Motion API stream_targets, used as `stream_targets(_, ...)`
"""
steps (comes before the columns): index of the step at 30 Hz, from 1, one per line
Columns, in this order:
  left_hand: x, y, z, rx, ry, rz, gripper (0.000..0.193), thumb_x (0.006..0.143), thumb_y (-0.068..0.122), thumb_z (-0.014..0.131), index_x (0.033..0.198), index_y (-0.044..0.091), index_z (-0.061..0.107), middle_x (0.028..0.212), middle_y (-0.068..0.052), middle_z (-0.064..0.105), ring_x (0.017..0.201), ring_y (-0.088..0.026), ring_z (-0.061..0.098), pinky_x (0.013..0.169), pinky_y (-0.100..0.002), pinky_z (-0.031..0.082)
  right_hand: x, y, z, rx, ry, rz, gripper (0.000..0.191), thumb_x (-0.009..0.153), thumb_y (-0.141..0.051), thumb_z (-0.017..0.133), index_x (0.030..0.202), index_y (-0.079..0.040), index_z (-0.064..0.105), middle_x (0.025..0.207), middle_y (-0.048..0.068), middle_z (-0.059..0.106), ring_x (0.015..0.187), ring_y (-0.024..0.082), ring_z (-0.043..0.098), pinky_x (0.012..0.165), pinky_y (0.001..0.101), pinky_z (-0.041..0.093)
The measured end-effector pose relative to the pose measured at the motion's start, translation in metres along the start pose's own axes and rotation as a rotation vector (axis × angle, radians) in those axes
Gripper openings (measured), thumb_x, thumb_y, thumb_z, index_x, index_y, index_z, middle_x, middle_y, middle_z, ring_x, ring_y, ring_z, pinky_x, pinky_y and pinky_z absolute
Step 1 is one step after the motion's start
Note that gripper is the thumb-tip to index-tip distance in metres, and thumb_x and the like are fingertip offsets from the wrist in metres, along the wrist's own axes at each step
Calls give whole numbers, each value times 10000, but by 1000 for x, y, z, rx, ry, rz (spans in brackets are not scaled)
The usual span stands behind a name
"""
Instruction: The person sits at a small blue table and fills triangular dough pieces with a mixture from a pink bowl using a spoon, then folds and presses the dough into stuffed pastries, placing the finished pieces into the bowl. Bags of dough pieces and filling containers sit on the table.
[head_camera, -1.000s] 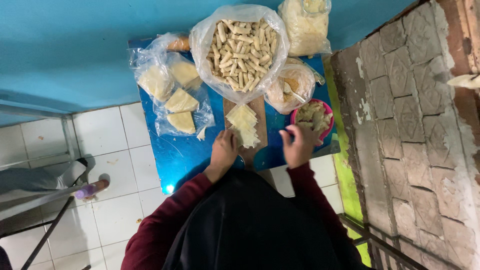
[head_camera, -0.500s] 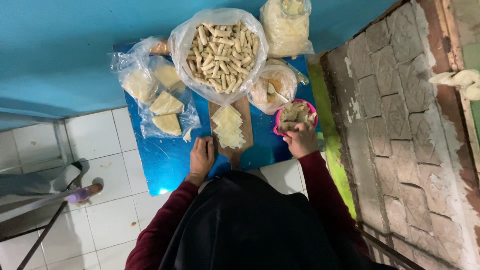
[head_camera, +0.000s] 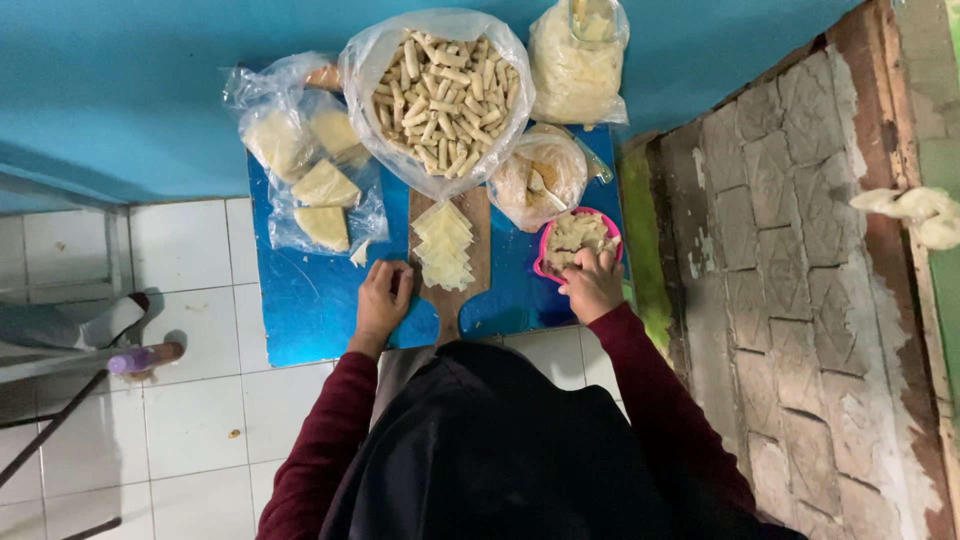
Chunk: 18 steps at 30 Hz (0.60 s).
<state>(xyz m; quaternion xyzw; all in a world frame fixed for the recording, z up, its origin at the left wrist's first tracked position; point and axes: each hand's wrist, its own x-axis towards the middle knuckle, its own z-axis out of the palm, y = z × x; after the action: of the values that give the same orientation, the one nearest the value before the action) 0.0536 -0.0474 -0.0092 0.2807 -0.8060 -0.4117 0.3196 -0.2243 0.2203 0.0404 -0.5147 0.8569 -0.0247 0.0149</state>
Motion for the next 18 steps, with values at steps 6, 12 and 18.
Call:
stream_targets(6, 6, 6, 1, 8, 22, 5, 58, 949, 89, 680, 986, 53, 653, 920, -143, 661, 777, -365, 661, 663, -425, 539, 10, 15, 8, 40, 16, -88, 178, 701, -282, 843, 770, -157, 738, 1063, 8, 560, 1071, 325, 459, 890, 511, 389)
stream_targets(12, 11, 17, 16, 67, 133, -43, 61, 993, 92, 653, 1014, 35, 656, 941, -163, 653, 846, -390, 648, 732, -453, 532, 8, 5, -13, 36, 25, 41, 279, 628, -297, 904, 776, -159, 711, 1101, 19, 570, 1092, 329, 489, 888, 513, 411)
stream_targets(18, 9, 40, 36, 280, 79, -29, 111, 950, 93, 635, 1041, 33, 647, 1104, -154, 632, 1060, -376, 580, 911, -487, 455, 24, -32, -44, 570, 35, -237, 366, 670, -266, 902, 940, -170, 674, 1142, 58, 565, 1139, 310, 525, 988, 496, 393)
